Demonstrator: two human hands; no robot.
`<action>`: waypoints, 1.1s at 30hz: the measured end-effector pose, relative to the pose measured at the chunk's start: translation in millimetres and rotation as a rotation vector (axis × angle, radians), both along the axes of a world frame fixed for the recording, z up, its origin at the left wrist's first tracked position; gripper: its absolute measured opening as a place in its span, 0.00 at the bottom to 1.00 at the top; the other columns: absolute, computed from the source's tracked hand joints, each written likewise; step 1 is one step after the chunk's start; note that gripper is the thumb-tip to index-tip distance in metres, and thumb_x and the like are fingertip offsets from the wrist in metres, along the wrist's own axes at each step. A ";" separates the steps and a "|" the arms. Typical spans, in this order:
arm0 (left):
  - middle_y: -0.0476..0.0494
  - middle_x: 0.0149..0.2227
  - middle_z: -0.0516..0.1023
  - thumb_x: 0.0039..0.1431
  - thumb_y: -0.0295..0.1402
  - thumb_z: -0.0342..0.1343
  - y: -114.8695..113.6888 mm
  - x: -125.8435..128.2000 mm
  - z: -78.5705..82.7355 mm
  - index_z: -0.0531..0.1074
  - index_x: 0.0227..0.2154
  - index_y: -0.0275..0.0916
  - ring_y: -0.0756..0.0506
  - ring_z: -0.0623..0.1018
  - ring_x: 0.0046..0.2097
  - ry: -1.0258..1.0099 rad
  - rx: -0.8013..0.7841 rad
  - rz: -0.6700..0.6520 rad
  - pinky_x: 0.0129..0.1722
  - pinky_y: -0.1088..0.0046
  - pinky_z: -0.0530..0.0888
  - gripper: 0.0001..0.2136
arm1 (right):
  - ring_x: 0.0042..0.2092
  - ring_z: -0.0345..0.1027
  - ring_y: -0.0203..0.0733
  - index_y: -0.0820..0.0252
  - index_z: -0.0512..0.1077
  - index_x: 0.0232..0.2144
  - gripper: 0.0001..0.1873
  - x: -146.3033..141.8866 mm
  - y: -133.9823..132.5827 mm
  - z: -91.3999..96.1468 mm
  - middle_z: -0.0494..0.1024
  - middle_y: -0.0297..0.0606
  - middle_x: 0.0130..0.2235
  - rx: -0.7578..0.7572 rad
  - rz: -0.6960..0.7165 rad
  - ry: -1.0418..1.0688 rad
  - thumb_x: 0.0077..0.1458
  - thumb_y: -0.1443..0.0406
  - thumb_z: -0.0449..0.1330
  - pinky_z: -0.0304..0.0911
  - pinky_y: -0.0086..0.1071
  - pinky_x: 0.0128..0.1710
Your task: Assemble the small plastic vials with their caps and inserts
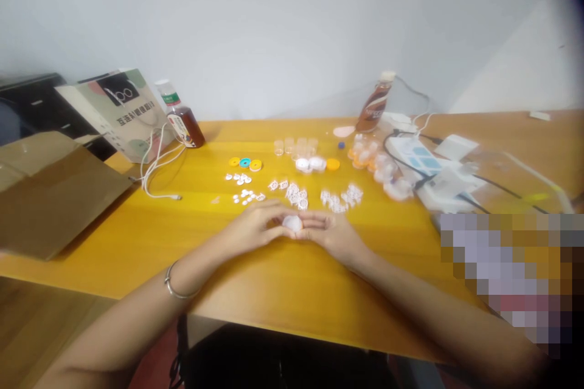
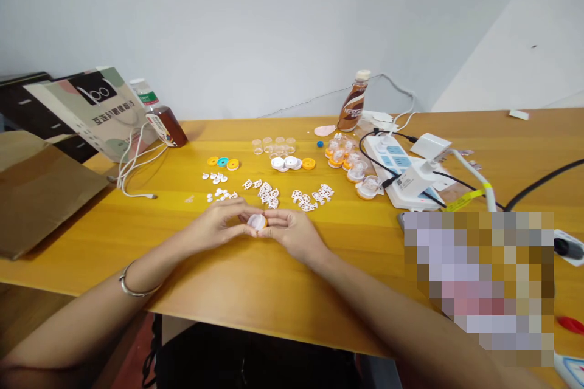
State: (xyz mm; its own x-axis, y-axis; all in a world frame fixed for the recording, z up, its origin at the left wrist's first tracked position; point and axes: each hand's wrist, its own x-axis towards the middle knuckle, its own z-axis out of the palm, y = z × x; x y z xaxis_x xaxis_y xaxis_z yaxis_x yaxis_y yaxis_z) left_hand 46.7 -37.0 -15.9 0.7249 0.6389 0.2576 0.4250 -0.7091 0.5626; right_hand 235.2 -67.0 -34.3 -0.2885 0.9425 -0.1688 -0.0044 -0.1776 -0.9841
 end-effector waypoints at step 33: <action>0.42 0.36 0.72 0.61 0.29 0.44 -8.1 4.2 -10.1 0.69 0.36 0.35 0.49 0.71 0.38 0.103 0.247 -0.005 0.39 0.72 0.70 0.09 | 0.36 0.74 0.39 0.56 0.59 0.35 0.20 4.5 -0.1 -4.6 0.77 0.33 0.30 0.025 0.092 0.040 0.42 0.60 0.63 0.67 0.38 0.42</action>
State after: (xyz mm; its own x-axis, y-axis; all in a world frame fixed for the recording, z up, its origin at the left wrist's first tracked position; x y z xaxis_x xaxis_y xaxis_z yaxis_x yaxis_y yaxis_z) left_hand 50.9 -45.1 -26.0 0.7583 0.5622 0.3301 0.4673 -0.8218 0.3260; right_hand 239.7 -67.1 -38.9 -0.3797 0.9156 -0.1321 -0.0288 -0.1544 -0.9876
